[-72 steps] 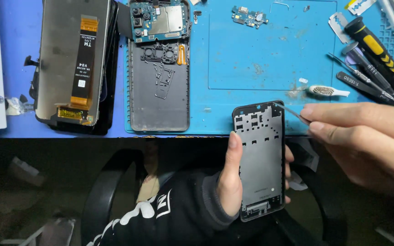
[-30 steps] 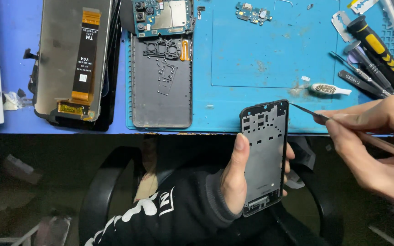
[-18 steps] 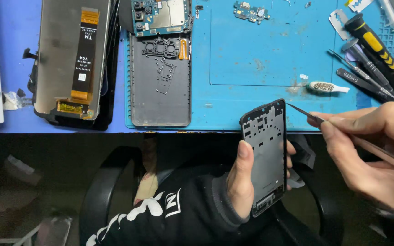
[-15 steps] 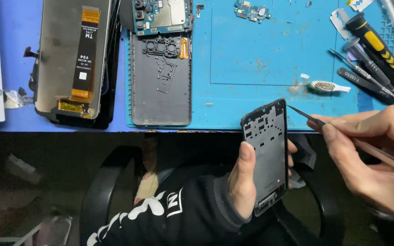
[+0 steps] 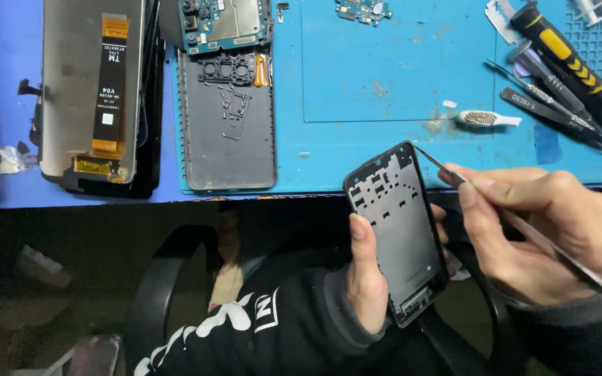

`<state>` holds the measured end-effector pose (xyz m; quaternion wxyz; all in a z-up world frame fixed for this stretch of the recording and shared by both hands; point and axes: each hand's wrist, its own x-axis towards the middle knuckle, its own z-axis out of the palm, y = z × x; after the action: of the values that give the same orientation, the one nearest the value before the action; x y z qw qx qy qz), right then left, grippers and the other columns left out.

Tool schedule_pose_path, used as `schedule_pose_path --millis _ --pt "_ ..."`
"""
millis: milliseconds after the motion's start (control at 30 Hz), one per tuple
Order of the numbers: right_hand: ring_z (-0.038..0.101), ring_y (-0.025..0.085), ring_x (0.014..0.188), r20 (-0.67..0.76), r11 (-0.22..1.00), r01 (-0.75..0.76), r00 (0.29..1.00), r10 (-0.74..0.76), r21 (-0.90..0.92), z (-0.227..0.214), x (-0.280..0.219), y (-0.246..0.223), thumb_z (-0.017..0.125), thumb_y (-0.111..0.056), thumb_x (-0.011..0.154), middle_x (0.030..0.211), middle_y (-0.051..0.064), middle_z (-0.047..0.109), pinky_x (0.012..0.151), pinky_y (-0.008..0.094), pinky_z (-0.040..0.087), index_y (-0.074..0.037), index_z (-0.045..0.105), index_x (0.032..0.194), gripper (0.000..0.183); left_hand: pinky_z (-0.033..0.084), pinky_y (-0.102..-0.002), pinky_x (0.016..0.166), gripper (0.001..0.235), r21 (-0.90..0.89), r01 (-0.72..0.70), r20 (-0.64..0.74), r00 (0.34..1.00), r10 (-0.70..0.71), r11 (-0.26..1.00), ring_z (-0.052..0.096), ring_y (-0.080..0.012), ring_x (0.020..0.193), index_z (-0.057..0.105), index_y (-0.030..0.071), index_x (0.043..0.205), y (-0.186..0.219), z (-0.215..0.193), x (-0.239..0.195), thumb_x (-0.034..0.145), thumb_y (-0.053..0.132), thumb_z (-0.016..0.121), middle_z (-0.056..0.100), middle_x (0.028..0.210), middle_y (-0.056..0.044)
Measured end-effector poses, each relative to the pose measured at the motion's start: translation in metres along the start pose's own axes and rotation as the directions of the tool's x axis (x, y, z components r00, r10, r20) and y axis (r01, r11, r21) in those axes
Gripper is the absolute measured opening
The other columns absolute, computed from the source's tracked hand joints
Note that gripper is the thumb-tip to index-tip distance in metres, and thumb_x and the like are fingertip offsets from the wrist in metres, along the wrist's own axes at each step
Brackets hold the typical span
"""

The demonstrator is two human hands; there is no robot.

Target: Repairing a smartphone by cleaning the frame and adjusting internal components using tweezers and a brush.

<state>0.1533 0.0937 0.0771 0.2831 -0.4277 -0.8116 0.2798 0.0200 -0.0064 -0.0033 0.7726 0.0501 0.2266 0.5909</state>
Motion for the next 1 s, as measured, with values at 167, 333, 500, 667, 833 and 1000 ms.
schedule_pose_path --millis 167,333,500,667,833,1000 --pt "0.073 0.012 0.072 0.290 0.950 -0.312 0.908 0.303 -0.014 -0.008 -0.030 0.007 0.064 0.007 0.091 0.089 0.011 0.073 0.067 0.025 0.057 0.004 0.067 0.114 0.024 0.052 -0.041 0.101 0.103 -0.055 -0.019 0.047 0.999 0.021 0.998 0.061 -0.0262 0.111 0.049 -0.005 0.142 -0.004 -0.003 0.000 0.099 0.085 0.022 0.060 0.119 -0.015" --pt "0.076 0.024 0.084 -0.015 0.973 0.117 0.992 -0.122 -0.201 0.007 -0.017 -0.016 0.076 0.004 0.086 0.105 0.023 0.074 0.075 0.033 0.061 0.004 0.063 0.096 0.016 0.045 -0.040 0.117 0.102 -0.030 -0.017 -0.007 1.000 0.017 0.999 0.055 -0.0269 0.134 0.041 -0.001 0.155 0.003 0.007 0.001 0.097 0.080 0.020 0.054 0.148 -0.016" --pt "0.077 0.035 0.091 0.029 0.914 0.294 0.954 -0.298 -0.279 0.007 0.001 -0.021 0.077 0.009 0.082 0.103 0.027 0.073 0.079 0.040 0.063 0.008 0.066 0.096 0.018 0.044 -0.040 0.117 0.102 -0.056 -0.005 -0.014 1.000 0.004 0.998 0.054 -0.0267 0.135 0.040 0.000 0.156 0.000 0.009 -0.001 0.097 0.080 0.019 0.053 0.149 -0.016" --pt "0.077 0.036 0.091 0.095 0.876 0.370 0.929 -0.359 -0.309 0.000 -0.005 -0.018 0.077 0.008 0.080 0.099 0.026 0.074 0.079 0.041 0.063 0.008 0.068 0.094 0.016 0.043 -0.040 0.117 0.102 -0.109 0.003 -0.027 1.000 -0.006 0.994 0.053 -0.0265 0.136 0.039 0.000 0.158 -0.004 0.005 0.000 0.097 0.080 0.019 0.052 0.150 -0.015" --pt "0.075 0.040 0.094 0.147 0.838 0.439 0.898 -0.414 -0.323 0.001 0.016 -0.023 0.077 0.008 0.079 0.103 0.029 0.073 0.084 0.046 0.063 0.011 0.070 0.097 0.020 0.043 -0.039 0.117 0.102 -0.155 0.008 -0.035 0.999 -0.014 0.988 0.052 -0.0263 0.137 0.037 0.001 0.160 -0.005 0.006 0.001 0.097 0.079 0.018 0.050 0.153 -0.015" --pt "0.075 0.040 0.100 0.283 0.757 0.549 0.835 -0.472 -0.355 -0.013 0.006 -0.017 0.071 0.003 0.080 0.108 0.029 0.072 0.086 0.045 0.062 0.010 0.070 0.100 0.021 0.043 -0.041 0.115 0.103 -0.207 0.018 -0.007 1.000 -0.020 0.978 0.053 -0.0276 0.135 0.037 0.001 0.160 -0.006 0.001 0.002 0.098 0.081 0.017 0.051 0.151 -0.016"
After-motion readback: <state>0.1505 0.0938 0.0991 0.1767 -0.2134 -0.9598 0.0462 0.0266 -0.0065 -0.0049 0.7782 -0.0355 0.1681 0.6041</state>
